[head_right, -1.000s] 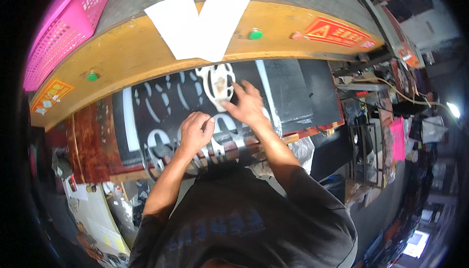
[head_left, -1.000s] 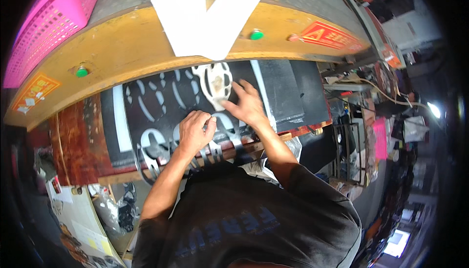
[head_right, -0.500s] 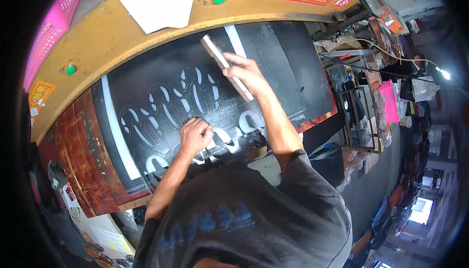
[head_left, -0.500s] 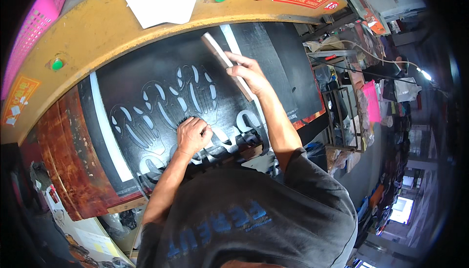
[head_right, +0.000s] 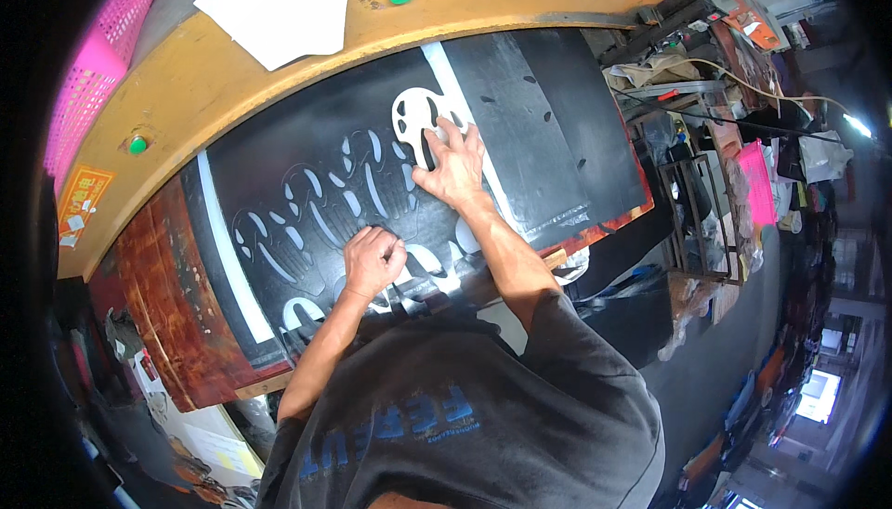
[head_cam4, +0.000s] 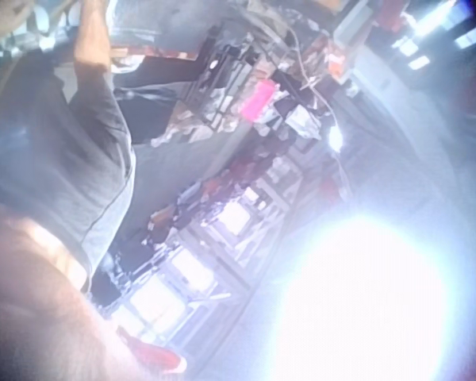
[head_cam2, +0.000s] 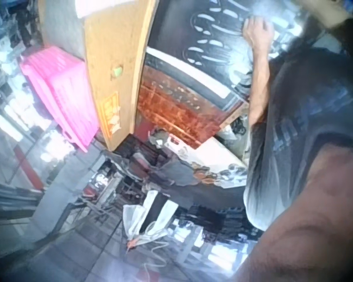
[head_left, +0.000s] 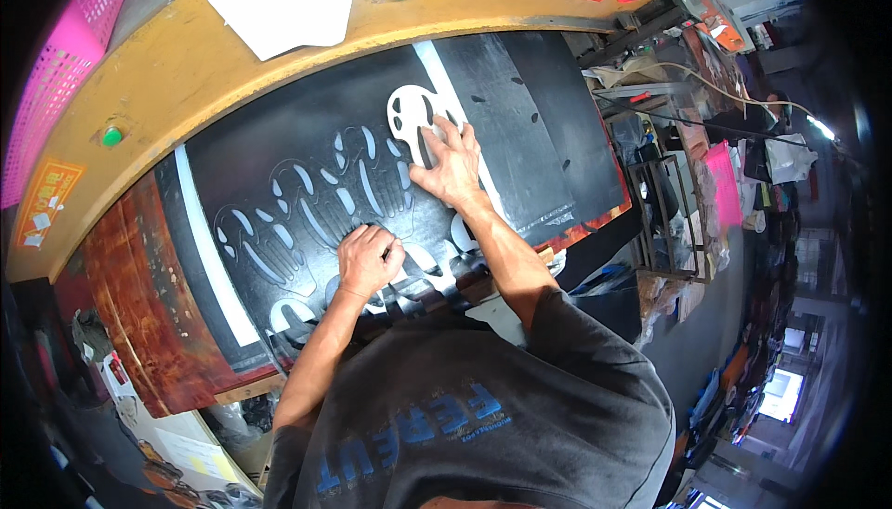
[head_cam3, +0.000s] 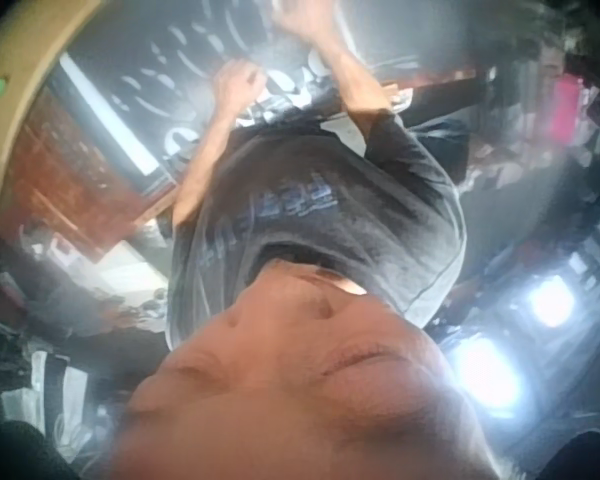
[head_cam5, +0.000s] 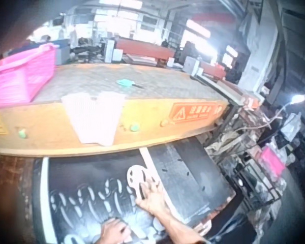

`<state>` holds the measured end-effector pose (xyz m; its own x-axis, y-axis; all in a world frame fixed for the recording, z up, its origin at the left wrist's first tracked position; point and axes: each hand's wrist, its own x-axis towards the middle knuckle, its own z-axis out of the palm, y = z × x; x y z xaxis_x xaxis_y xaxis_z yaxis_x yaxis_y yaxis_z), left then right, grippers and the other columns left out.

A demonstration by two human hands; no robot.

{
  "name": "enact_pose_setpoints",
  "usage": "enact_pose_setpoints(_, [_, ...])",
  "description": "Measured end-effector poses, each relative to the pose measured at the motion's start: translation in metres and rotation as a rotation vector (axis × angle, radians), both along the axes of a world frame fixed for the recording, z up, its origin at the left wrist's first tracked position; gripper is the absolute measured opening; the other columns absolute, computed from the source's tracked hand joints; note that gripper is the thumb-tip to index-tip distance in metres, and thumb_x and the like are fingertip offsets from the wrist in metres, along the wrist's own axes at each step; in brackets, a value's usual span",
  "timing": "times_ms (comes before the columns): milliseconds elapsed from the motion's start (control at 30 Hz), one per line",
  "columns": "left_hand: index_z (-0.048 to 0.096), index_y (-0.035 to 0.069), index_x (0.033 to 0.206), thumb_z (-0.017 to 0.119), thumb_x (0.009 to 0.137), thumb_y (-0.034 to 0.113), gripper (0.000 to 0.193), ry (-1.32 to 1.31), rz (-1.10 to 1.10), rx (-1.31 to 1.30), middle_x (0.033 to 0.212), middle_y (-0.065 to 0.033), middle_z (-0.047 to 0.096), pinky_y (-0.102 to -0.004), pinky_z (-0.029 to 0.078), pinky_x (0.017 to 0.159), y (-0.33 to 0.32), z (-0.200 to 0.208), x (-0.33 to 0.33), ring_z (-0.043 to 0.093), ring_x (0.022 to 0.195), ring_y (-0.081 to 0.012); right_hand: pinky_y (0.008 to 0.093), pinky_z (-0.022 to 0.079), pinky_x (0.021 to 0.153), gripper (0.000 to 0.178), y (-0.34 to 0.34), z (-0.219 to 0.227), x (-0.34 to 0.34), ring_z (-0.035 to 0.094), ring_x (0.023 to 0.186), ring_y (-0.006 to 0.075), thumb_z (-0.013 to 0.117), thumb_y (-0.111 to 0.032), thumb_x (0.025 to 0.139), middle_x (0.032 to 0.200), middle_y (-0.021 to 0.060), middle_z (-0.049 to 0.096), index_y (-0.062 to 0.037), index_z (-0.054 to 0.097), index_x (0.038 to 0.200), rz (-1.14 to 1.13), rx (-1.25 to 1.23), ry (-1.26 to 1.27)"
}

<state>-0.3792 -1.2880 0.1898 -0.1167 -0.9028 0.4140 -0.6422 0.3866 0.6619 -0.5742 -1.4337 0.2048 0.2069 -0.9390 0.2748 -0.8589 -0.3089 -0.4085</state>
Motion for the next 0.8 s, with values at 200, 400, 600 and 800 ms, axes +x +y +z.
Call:
enact_pose_setpoints(200, [0.062, 0.009, 0.071, 0.078, 0.08, 0.013, 0.018, -0.035, 0.008, 0.01, 0.072, -0.0066, 0.064, -0.0434, 0.052, 0.063, -0.0036, 0.0043, 0.0012, 0.063, 0.068, -0.0303, 0.0625, 0.038, 0.117, 0.069, -0.0057, 0.0007, 0.0012, 0.04, 0.143, 0.0522, 0.082, -0.036, 0.068, 0.155, 0.0113, 0.054, -0.0109, 0.076, 0.132, -0.016, -0.02, -0.003])
enact_pose_setpoints(400, [0.065, 0.009, 0.073, 0.078, 0.08, 0.014, 0.016, -0.048, 0.023, 0.018, 0.073, -0.0066, 0.065, -0.043, 0.053, 0.064, -0.0037, 0.0062, 0.0037, 0.064, 0.069, -0.0299, 0.0618, 0.039, 0.114, 0.068, -0.0068, 0.0038, 0.0052, 0.04, 0.139, 0.053, 0.081, -0.035, 0.065, 0.151, 0.0134, 0.057, -0.0067, 0.078, 0.126, 0.021, -0.086, 0.009])
enact_pose_setpoints(600, [0.064, 0.009, 0.073, 0.078, 0.08, 0.014, 0.016, -0.037, 0.013, 0.012, 0.074, -0.0063, 0.065, -0.0433, 0.053, 0.064, -0.0042, 0.0067, 0.0037, 0.064, 0.069, -0.0296, 0.0647, 0.037, 0.117, 0.069, -0.0072, 0.0016, 0.0047, 0.039, 0.142, 0.0561, 0.082, -0.036, 0.066, 0.155, 0.0097, 0.055, -0.01, 0.077, 0.13, 0.026, -0.064, 0.028])
enact_pose_setpoints(800, [0.064, 0.009, 0.073, 0.078, 0.08, 0.014, 0.017, -0.047, 0.014, 0.012, 0.073, -0.0062, 0.064, -0.0432, 0.053, 0.064, -0.0037, 0.0082, 0.0028, 0.064, 0.069, -0.0297, 0.0652, 0.037, 0.116, 0.067, -0.0066, 0.0024, 0.0028, 0.039, 0.141, 0.057, 0.081, -0.035, 0.067, 0.153, 0.0098, 0.056, -0.0096, 0.078, 0.128, 0.039, -0.058, 0.022])
